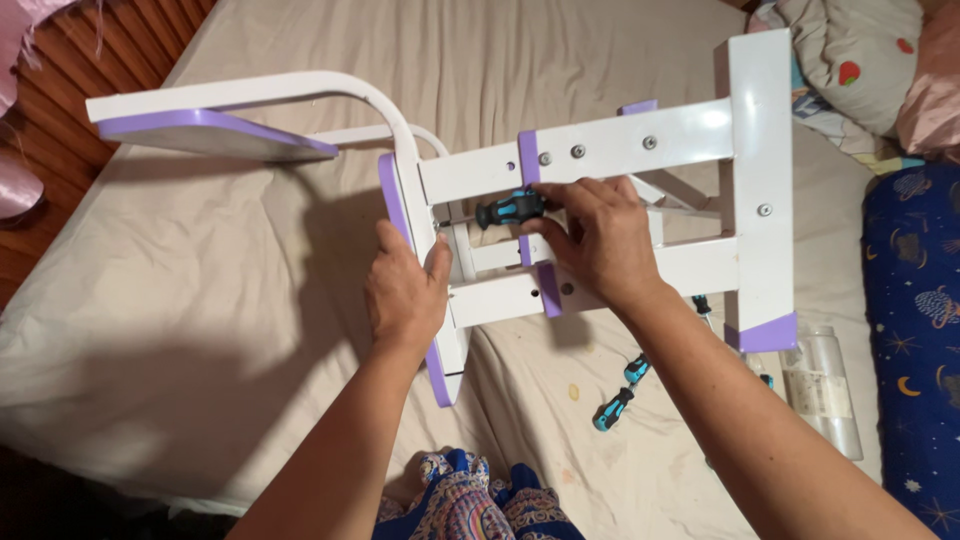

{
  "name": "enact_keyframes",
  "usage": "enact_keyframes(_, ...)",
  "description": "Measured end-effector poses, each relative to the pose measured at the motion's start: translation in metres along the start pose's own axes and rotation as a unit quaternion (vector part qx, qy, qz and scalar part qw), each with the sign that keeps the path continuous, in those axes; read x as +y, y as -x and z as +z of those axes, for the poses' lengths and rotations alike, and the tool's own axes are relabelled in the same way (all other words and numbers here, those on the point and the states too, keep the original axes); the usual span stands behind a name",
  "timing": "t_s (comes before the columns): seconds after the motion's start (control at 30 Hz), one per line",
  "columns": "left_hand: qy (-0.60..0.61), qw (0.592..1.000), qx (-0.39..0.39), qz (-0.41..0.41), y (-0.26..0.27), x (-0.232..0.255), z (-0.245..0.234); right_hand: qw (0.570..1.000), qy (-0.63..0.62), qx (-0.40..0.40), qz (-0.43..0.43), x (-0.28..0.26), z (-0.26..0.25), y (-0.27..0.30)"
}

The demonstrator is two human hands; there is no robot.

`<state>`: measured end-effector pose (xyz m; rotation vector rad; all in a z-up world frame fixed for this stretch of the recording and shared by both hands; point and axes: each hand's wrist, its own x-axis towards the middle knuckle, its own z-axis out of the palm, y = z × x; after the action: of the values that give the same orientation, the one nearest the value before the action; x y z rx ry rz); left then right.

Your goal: The person assembles a white and purple step stool on a bed, using screwdrivers to drive screws into the frame, flipping and repositioning the stool to reach different sides, and attaching the side panels and steps one at a time.

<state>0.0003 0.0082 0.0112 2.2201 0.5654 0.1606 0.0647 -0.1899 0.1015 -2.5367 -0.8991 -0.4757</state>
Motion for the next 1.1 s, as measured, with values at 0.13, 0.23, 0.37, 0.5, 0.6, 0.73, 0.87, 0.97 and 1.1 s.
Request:
enact_keyframes(0.13,-0.013,1.000,-0.012,-0.008,-0.003,0.000,0.001,0.999,0.034,0.011,-0.011,-0.006,0.004,0.001)
enact_keyframes(0.23,-0.014,1.000,-0.012,-0.005,-0.004,0.000,0.002,0.996,-0.012,-0.016,0.082,-0.010,0.006,0.001)
enact_keyframes(0.37,0.000,1.000,-0.006,0.002,-0.002,-0.001,0.003,0.987,-0.044,-0.086,0.126,-0.012,0.000,0.003)
enact_keyframes(0.5,-0.004,1.000,-0.011,-0.005,-0.003,0.001,0.000,0.988,-0.028,-0.117,0.095,-0.011,-0.005,-0.003)
enact_keyframes(0.6,-0.021,0.999,-0.030,-0.020,-0.002,0.002,-0.002,0.988,0.009,-0.133,0.073,-0.013,-0.005,-0.005)
enact_keyframes(0.73,-0.025,0.999,-0.029,-0.017,-0.003,0.003,-0.001,0.987,0.047,-0.134,0.071,-0.012,-0.003,-0.005)
enact_keyframes(0.87,-0.031,0.999,-0.025,-0.016,-0.003,0.004,0.001,0.984,0.066,-0.134,0.096,-0.012,0.002,-0.001)
enact_keyframes(0.97,-0.034,0.999,-0.031,-0.020,-0.002,0.004,0.002,0.987,0.033,-0.108,0.116,-0.017,0.006,-0.003)
enact_keyframes(1.1,-0.023,0.999,-0.025,-0.012,-0.003,0.005,0.001,0.971,-0.066,-0.071,0.220,-0.029,0.006,-0.005)
